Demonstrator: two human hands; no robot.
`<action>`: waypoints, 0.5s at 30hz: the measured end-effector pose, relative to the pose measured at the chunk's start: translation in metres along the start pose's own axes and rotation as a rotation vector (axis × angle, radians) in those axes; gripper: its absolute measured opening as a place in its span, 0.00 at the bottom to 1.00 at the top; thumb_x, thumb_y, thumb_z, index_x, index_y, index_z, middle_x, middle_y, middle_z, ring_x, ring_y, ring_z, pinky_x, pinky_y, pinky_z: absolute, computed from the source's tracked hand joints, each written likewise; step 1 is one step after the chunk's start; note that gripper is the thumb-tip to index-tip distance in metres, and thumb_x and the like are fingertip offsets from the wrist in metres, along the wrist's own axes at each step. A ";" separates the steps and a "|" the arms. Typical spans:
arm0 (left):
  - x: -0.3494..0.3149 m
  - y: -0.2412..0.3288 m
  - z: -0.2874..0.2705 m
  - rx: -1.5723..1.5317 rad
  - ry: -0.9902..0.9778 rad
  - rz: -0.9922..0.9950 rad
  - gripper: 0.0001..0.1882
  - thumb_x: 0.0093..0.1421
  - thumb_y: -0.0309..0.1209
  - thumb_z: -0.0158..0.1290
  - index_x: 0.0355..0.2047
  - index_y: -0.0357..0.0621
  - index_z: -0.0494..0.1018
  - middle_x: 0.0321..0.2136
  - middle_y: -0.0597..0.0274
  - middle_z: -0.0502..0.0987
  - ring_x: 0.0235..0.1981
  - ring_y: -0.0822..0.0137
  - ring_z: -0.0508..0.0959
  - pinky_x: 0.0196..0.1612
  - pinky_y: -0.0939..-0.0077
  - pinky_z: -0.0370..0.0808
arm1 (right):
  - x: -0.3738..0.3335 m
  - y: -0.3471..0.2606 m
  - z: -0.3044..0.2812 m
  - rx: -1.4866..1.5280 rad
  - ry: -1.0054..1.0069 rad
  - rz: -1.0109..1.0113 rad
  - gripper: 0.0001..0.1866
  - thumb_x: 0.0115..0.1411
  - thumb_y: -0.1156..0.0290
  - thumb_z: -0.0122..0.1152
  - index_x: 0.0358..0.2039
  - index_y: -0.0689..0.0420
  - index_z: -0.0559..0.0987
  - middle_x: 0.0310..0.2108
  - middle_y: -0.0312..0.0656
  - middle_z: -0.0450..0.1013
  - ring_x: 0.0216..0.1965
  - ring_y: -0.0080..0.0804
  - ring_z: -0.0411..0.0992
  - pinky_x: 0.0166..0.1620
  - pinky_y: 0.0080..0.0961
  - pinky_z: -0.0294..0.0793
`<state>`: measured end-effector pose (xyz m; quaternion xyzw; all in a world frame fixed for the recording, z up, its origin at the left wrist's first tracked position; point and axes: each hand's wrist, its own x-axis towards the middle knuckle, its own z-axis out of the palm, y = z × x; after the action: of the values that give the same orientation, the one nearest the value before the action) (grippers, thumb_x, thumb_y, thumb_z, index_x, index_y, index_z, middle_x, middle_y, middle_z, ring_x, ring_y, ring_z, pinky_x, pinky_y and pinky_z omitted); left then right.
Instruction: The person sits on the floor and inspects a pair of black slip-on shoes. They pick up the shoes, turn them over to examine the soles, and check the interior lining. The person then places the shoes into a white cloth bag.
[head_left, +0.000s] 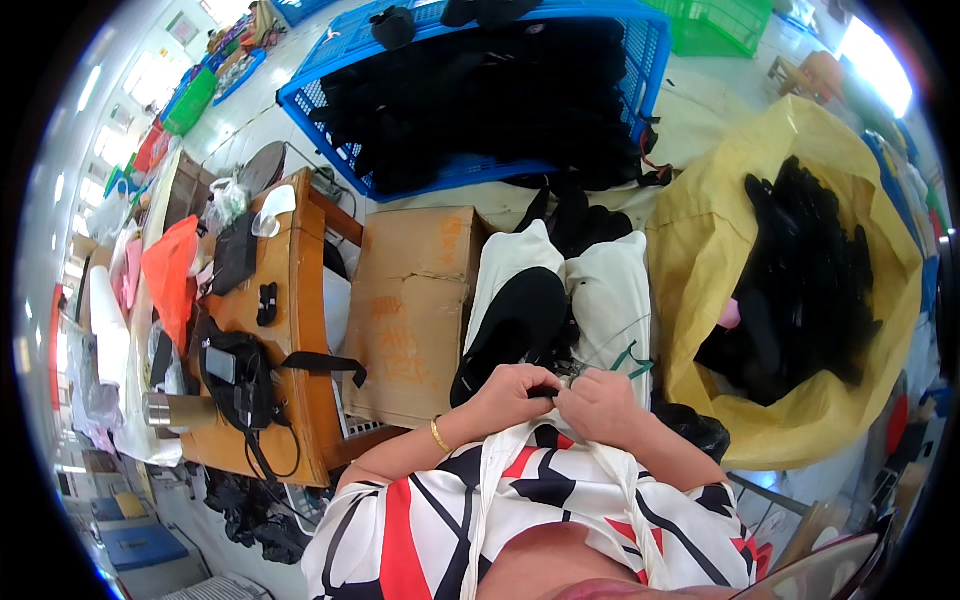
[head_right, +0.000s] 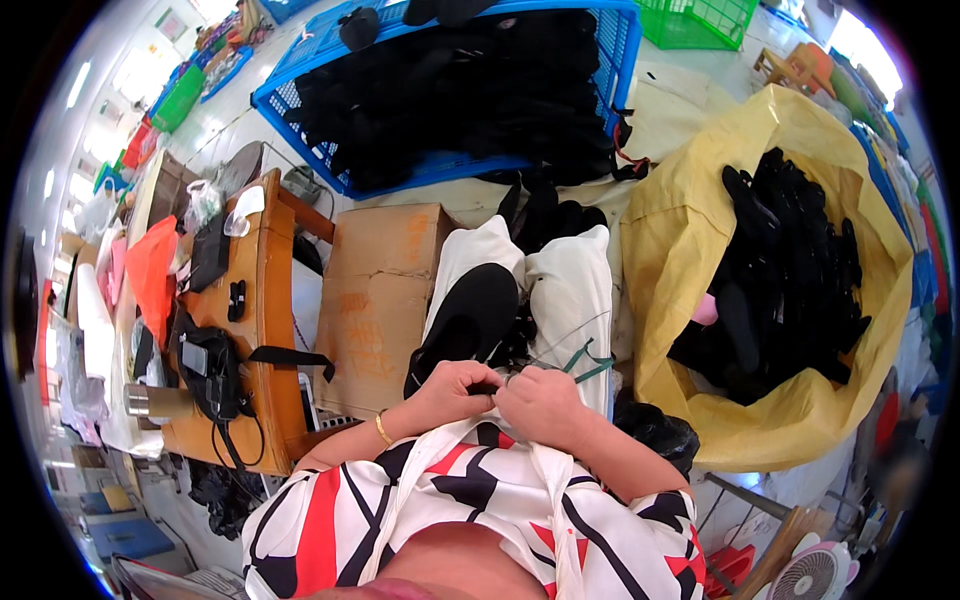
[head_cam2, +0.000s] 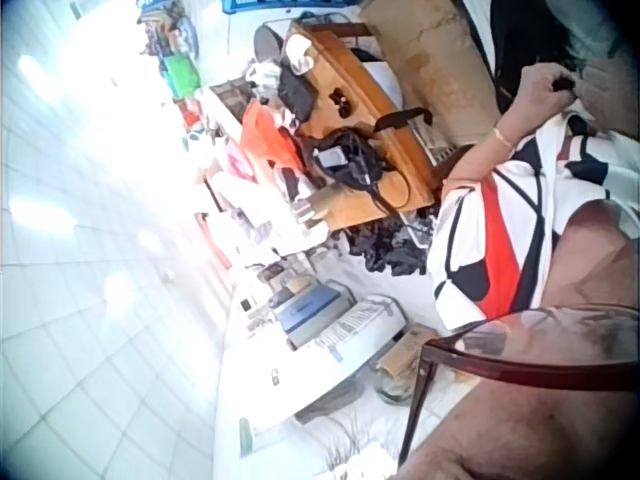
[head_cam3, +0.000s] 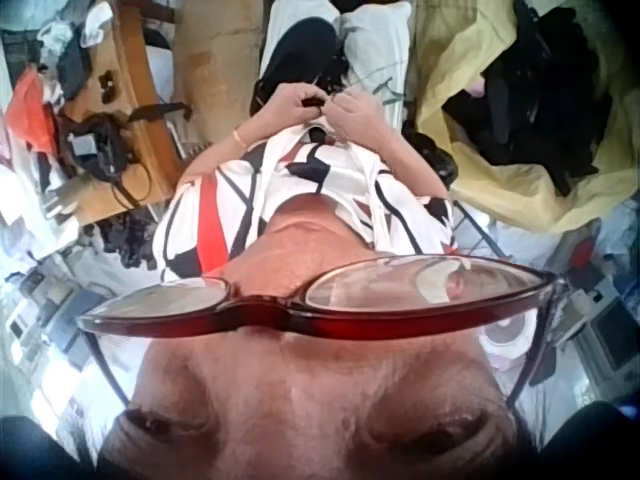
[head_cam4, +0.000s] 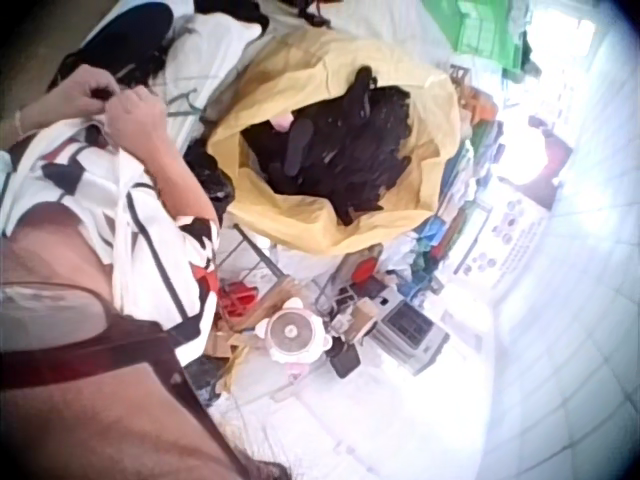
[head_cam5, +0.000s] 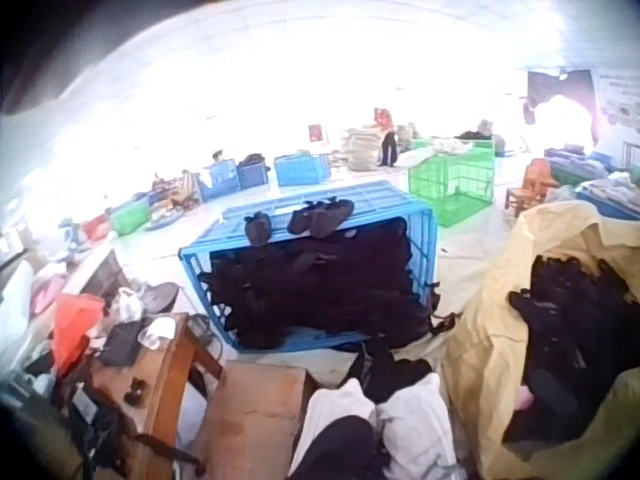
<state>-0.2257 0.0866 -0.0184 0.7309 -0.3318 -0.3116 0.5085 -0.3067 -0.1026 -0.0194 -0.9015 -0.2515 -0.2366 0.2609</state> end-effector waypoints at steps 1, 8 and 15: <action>0.000 0.000 0.000 -0.015 -0.010 0.017 0.11 0.51 0.25 0.62 0.36 0.39 0.79 0.29 0.61 0.79 0.28 0.74 0.77 0.32 0.81 0.73 | 0.002 -0.003 -0.001 -0.035 0.033 -0.078 0.06 0.42 0.70 0.65 0.20 0.50 0.74 0.19 0.32 0.63 0.20 0.28 0.66 0.21 0.25 0.67; 0.005 -0.016 0.013 0.331 0.056 0.270 0.09 0.50 0.25 0.60 0.33 0.43 0.78 0.28 0.59 0.77 0.29 0.60 0.76 0.33 0.72 0.73 | 0.013 -0.015 -0.014 -0.111 -0.186 -0.129 0.06 0.43 0.73 0.62 0.24 0.52 0.75 0.19 0.31 0.64 0.19 0.27 0.67 0.18 0.23 0.66; 0.010 -0.005 0.004 0.254 0.081 0.244 0.08 0.52 0.27 0.60 0.34 0.45 0.78 0.25 0.60 0.75 0.30 0.60 0.75 0.33 0.70 0.72 | 0.004 -0.006 -0.018 1.383 0.048 1.011 0.09 0.71 0.65 0.46 0.35 0.55 0.69 0.26 0.35 0.74 0.21 0.21 0.72 0.23 0.18 0.70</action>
<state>-0.2223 0.0780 -0.0251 0.7557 -0.4338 -0.1736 0.4590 -0.3129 -0.1073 -0.0013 -0.5383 0.0985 0.0958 0.8314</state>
